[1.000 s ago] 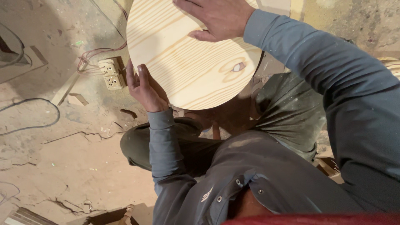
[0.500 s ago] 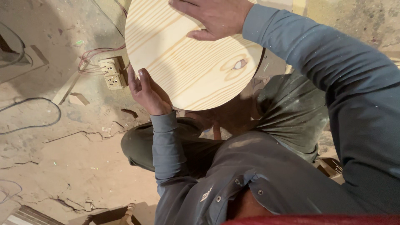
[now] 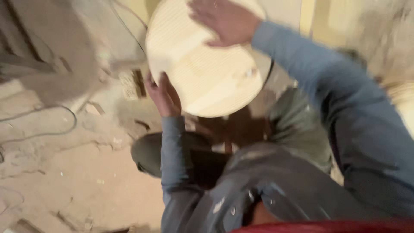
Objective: The person sits on the floor of a woodworking shop holding a round wooden disc on their lap. They rotate the disc, turn it over to view both faces, and run their hands across the surface and edges.
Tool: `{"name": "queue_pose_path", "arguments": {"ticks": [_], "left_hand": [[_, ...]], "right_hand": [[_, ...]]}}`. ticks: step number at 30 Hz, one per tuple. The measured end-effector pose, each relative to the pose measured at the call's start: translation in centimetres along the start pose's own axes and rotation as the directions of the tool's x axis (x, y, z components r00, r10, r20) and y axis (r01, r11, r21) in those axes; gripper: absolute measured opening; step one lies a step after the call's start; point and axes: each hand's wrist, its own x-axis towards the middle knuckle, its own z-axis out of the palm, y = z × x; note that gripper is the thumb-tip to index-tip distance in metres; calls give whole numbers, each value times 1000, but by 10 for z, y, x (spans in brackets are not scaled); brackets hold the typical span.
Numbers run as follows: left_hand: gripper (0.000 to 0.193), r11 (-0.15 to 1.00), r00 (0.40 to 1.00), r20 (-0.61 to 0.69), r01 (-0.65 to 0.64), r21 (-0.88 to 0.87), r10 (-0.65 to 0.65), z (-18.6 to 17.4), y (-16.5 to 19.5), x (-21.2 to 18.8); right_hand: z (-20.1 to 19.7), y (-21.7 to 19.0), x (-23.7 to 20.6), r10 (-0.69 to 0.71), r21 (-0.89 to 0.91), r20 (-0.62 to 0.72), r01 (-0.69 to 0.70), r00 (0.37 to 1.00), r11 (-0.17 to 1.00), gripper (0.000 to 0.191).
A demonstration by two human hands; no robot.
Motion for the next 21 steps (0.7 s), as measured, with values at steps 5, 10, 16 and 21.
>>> {"name": "queue_pose_path", "arguments": {"ticks": [5, 10, 16, 21], "left_hand": [[60, 973, 968, 239, 21, 228, -77, -8, 39, 25], [69, 923, 897, 329, 179, 339, -295, -9, 58, 58], [69, 940, 880, 368, 208, 271, -301, -26, 49, 64], [68, 938, 906, 337, 151, 313, -258, -30, 42, 62]], "right_hand": [[-14, -34, -33, 75, -153, -172, -102, 982, 983, 76], [-4, -75, -75, 248, -128, -207, -278, 946, 952, 83], [15, -107, -82, 344, -68, -248, -371, 906, 926, 87], [22, -110, -86, 349, -71, -263, -379, 899, 923, 90]]}}
